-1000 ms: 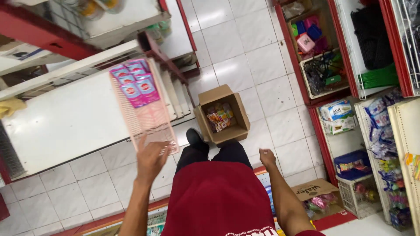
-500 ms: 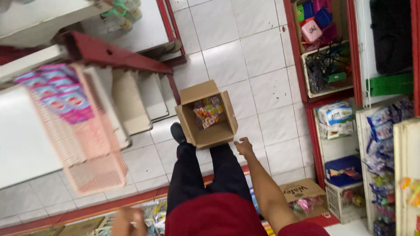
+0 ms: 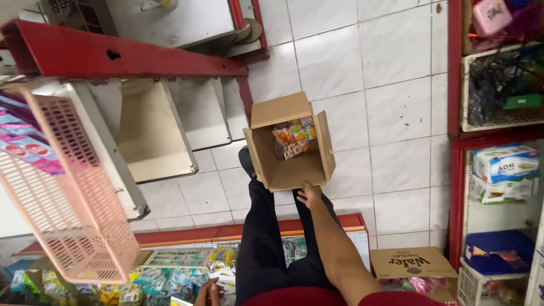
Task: Unpack various grocery items from a cardboard box and sort them into plastic baskets on a store shelf.
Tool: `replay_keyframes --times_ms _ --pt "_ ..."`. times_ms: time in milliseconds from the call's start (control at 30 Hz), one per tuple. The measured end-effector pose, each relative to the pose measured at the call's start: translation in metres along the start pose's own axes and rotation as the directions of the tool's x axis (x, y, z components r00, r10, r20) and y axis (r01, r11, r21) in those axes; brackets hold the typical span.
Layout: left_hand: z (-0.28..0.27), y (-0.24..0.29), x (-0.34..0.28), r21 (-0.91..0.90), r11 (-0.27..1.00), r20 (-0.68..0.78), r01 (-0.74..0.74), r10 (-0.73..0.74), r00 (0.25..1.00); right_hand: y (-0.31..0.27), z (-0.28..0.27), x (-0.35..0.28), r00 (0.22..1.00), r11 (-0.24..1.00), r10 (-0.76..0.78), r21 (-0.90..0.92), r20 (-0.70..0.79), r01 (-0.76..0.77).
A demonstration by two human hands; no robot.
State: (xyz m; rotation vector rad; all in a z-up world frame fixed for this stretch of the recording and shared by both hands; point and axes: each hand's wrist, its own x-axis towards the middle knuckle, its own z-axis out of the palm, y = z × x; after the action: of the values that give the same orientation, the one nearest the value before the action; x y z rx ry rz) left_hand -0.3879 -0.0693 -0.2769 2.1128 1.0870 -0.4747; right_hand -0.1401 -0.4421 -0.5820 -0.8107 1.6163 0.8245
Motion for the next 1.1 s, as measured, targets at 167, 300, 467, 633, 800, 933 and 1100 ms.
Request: replay_keyframes --times_ms 167,300,467,633,800,933,1100 --pt "0.023 -0.088 0.027 -0.693 0.717 0.206 -0.071 0.291 0.934 0.021 0.010 0.077 0.987 0.857 -0.161 0.495 -0.015 0.147" --pt "0.014 -0.052 0.013 -0.293 0.951 0.126 -0.094 0.136 0.983 -0.017 0.013 0.004 0.952 0.848 -0.305 0.460 0.022 0.261" --pt "0.024 0.133 0.002 0.176 0.975 0.050 -0.138 0.131 0.990 -0.046 -0.012 -0.096 0.918 0.892 -0.385 0.293 0.097 0.343" --pt "0.080 0.238 0.033 -0.065 0.995 0.286 -0.077 0.093 0.954 -0.024 -0.082 -0.181 0.892 0.893 -0.431 0.206 0.138 0.400" --pt "0.076 0.439 -0.025 0.005 0.989 0.636 0.149 -0.118 0.763 -0.013 -0.143 -0.280 0.946 0.925 -0.323 0.211 -0.005 0.317" --pt "0.076 0.443 -0.046 -0.060 0.980 0.730 0.191 -0.087 0.678 0.013 -0.177 -0.338 0.916 0.861 -0.402 0.335 -0.015 0.383" --pt "0.157 0.285 0.039 -0.128 0.978 0.720 0.163 -0.021 0.693 0.047 -0.183 -0.376 0.883 0.787 -0.469 0.452 -0.005 0.420"
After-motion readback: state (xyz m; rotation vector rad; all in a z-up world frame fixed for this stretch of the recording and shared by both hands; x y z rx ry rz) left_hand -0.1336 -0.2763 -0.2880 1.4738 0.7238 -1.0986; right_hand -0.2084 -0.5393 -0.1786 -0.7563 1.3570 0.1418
